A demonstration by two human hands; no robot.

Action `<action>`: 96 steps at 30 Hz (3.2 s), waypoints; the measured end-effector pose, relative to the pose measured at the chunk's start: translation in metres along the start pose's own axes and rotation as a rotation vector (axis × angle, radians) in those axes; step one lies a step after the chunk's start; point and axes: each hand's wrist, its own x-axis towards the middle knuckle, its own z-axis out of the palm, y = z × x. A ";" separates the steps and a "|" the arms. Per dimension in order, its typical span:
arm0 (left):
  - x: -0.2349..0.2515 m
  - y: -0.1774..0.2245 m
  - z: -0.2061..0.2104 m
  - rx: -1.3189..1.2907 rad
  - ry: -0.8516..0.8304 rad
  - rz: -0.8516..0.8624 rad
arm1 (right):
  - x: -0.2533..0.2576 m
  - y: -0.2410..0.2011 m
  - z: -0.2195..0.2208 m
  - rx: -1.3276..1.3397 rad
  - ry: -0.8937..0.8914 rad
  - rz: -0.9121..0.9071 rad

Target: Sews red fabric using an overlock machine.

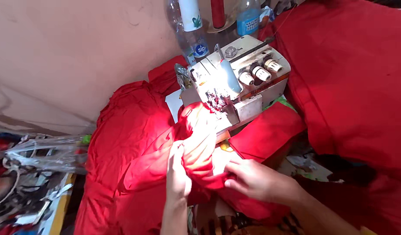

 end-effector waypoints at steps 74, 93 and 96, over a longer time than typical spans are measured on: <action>0.012 0.040 0.031 0.994 -0.199 0.897 | 0.052 0.060 -0.067 -0.122 0.615 -0.372; -0.035 -0.027 0.065 1.117 -0.179 1.029 | 0.046 0.076 -0.047 -0.091 0.715 -0.503; -0.025 -0.030 0.068 1.109 -0.160 1.008 | 0.046 0.072 -0.047 -0.074 0.734 -0.466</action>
